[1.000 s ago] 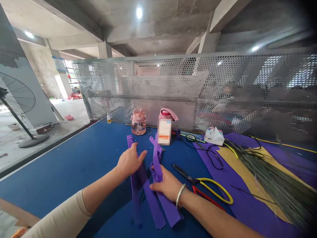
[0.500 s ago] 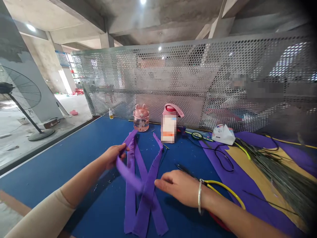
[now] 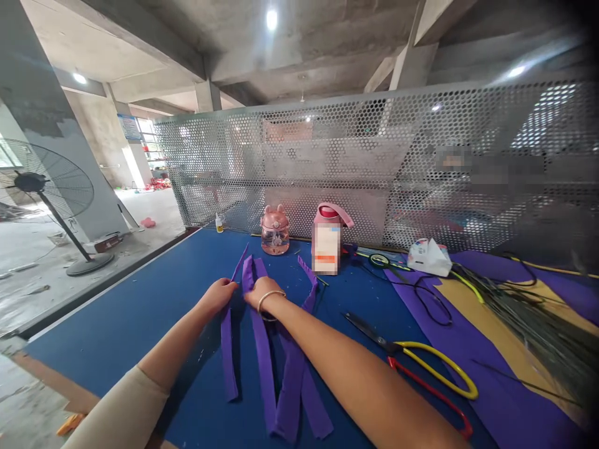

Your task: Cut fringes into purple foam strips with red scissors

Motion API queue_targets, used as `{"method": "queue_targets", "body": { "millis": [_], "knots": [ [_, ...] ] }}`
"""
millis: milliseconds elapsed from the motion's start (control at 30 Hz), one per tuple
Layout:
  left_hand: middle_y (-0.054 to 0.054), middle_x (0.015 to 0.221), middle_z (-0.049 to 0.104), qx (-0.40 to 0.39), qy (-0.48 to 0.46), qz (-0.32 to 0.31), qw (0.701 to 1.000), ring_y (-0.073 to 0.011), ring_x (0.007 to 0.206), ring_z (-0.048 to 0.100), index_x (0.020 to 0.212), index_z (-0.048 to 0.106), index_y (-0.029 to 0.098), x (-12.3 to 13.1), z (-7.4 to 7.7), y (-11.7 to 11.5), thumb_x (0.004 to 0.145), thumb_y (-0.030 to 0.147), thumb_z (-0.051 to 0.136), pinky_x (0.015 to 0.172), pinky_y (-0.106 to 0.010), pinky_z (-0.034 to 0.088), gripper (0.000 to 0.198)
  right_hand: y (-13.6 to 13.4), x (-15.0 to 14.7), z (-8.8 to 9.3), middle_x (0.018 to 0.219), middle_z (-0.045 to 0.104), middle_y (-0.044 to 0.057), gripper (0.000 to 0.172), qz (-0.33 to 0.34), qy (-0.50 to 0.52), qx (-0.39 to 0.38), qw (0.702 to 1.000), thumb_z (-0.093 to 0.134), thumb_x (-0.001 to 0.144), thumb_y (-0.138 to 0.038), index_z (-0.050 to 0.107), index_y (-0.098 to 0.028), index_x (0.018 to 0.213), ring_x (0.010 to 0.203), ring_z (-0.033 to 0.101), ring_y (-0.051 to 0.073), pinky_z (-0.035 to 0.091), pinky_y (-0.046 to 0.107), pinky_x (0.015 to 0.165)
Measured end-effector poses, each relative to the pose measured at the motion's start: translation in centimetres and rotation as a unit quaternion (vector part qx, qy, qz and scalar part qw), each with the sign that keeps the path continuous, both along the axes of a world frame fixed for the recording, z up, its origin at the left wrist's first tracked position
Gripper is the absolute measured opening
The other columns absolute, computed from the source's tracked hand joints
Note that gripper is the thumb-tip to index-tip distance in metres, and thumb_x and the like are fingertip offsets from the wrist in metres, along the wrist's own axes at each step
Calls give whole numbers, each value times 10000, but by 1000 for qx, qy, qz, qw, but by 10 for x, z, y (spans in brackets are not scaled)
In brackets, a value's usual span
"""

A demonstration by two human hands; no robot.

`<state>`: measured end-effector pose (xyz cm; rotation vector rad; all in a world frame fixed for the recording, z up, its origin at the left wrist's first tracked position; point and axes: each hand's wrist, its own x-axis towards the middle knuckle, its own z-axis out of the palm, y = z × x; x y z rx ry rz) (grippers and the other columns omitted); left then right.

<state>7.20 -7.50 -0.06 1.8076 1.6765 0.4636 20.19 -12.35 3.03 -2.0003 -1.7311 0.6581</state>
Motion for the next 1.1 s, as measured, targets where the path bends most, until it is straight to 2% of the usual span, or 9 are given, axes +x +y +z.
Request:
{"method": "queue_targets", "body": {
  "millis": [200, 300, 367, 500, 633, 800, 933, 1033, 1100],
  "knots": [
    [-158, 792, 669, 42, 130, -73, 988, -264, 787, 649, 771, 600, 122, 34, 5, 2, 761, 289, 450, 625, -287, 465, 225, -44, 72, 74, 778, 673, 21, 203, -50, 198, 155, 967, 389, 840, -231, 528, -160, 969, 549, 605, 83, 436, 153, 439],
    [-235, 1038, 625, 70, 174, -96, 978, -339, 1013, 586, 952, 583, 104, 74, 2, -13, 749, 346, 510, 807, -391, 449, 324, -89, 123, 103, 620, 607, -28, 117, -84, 396, 254, 878, 541, 730, -237, 532, -176, 830, 410, 504, 64, 373, 149, 363],
    [-253, 1083, 598, 79, 189, -112, 972, -350, 1056, 562, 1069, 524, 80, 96, 0, -22, 705, 335, 582, 845, -408, 437, 448, -119, 154, 106, 602, 596, -38, 117, -110, 417, 251, 867, 587, 706, -243, 526, -190, 790, 405, 488, 59, 344, 139, 348],
    [-242, 1076, 599, 80, 197, -138, 967, -310, 1058, 572, 1103, 472, 54, 109, 4, -29, 682, 135, 566, 858, -353, 437, 438, -163, 205, 74, 593, 591, -41, 171, -179, 360, 189, 896, 617, 677, -249, 528, -200, 815, 409, 486, 68, 331, 144, 346],
    [-269, 1114, 567, 85, 184, -112, 973, -315, 1072, 561, 1132, 397, 31, 111, 17, -25, 776, 158, 451, 844, -369, 438, 383, -181, 242, 24, 616, 599, -23, 209, -232, 288, 180, 911, 570, 700, -278, 488, -203, 876, 422, 507, 103, 384, 191, 390],
    [-248, 1129, 568, 85, 155, -118, 977, -309, 1061, 570, 1141, 380, 62, 151, 19, -43, 809, 356, 435, 840, -358, 438, 447, -177, 258, -25, 902, 656, 146, 465, -268, -34, 106, 957, 550, 735, -279, 449, -105, 1154, 769, 639, 263, 469, 321, 644],
    [-238, 1102, 584, 78, 131, -178, 972, -332, 1042, 573, 1141, 416, 67, 169, 5, -59, 607, 356, 673, 792, -331, 455, 659, -177, 259, -39, 1013, 628, 192, 623, -236, -154, 72, 957, 513, 782, -343, 326, -44, 1295, 941, 612, 299, 444, 331, 755],
    [-200, 991, 632, 81, 124, -177, 973, -301, 928, 620, 1060, 494, 98, 149, 11, -48, 631, 203, 623, 710, -316, 469, 460, -184, 261, -41, 833, 649, 121, 665, -231, -152, 59, 959, 481, 790, -422, 314, -42, 1309, 803, 633, 272, 440, 302, 652],
    [-132, 848, 661, 84, 120, -171, 974, -272, 828, 637, 923, 560, 148, 121, 29, -29, 648, 156, 588, 673, -311, 472, 277, -188, 263, -40, 704, 628, 62, 671, -226, -135, 55, 963, 481, 778, -434, 321, -50, 1304, 702, 623, 250, 412, 282, 577]
  ]
}}
